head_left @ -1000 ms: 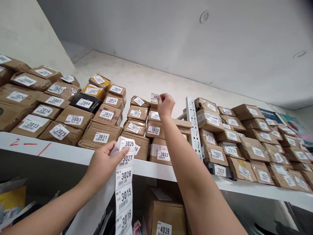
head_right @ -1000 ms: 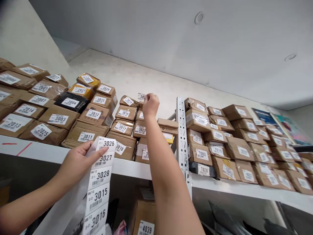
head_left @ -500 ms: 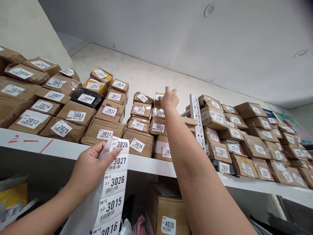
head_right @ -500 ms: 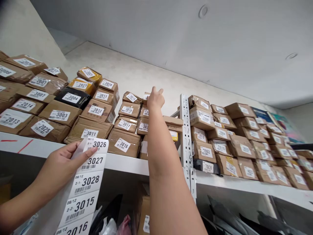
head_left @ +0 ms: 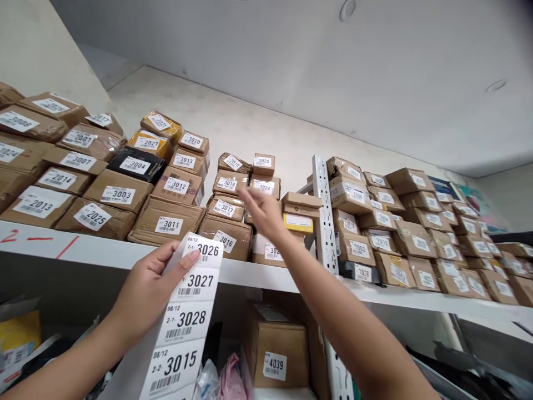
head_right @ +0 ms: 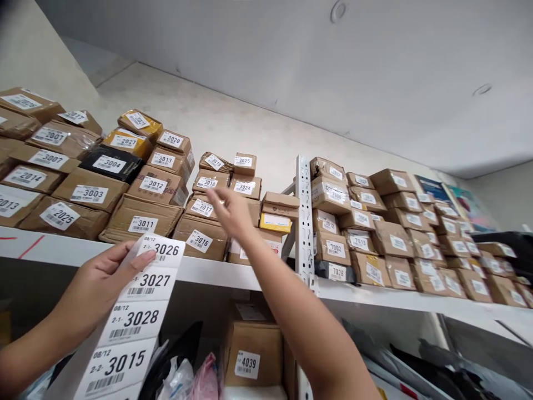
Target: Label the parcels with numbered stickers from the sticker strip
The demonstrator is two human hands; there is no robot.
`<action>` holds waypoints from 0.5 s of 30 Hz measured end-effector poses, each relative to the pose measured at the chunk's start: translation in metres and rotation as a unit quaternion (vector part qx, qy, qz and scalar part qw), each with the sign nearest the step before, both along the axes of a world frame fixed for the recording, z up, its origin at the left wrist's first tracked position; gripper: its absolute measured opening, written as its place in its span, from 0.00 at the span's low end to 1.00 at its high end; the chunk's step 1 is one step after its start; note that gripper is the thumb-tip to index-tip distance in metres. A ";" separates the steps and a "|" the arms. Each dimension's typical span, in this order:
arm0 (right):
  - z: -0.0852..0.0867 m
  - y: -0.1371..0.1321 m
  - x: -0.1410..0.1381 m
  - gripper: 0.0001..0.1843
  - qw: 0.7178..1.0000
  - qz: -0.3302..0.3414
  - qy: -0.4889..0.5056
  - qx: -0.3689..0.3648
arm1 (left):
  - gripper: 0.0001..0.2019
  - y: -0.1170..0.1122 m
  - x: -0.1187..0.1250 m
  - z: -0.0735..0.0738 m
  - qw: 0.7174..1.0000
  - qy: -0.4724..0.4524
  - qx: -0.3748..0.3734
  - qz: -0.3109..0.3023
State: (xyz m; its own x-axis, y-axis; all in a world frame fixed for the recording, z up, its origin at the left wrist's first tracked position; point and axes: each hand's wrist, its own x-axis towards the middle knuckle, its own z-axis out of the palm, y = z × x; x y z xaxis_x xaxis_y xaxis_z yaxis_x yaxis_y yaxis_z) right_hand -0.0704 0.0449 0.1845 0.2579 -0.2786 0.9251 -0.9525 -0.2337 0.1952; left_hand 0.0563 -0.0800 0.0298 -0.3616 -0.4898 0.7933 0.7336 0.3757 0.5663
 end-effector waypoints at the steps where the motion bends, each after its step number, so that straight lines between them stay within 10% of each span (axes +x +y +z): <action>1: -0.025 0.004 0.001 0.18 0.993 0.067 -0.057 0.073 | 0.19 0.003 -0.003 -0.002 1.000 -0.014 -0.012 -0.024; 3: -0.071 0.013 -0.001 0.19 0.960 0.138 -0.163 0.183 | 0.19 0.011 -0.011 -0.005 0.997 -0.041 -0.041 -0.048; 7: -0.128 0.034 -0.022 0.10 0.935 0.174 -0.279 0.135 | 0.22 0.032 -0.036 -0.012 0.993 -0.065 -0.099 0.001; 15: -0.150 0.068 -0.060 0.11 0.922 0.161 -0.346 0.066 | 0.22 0.068 -0.086 -0.018 0.993 -0.082 -0.026 -0.083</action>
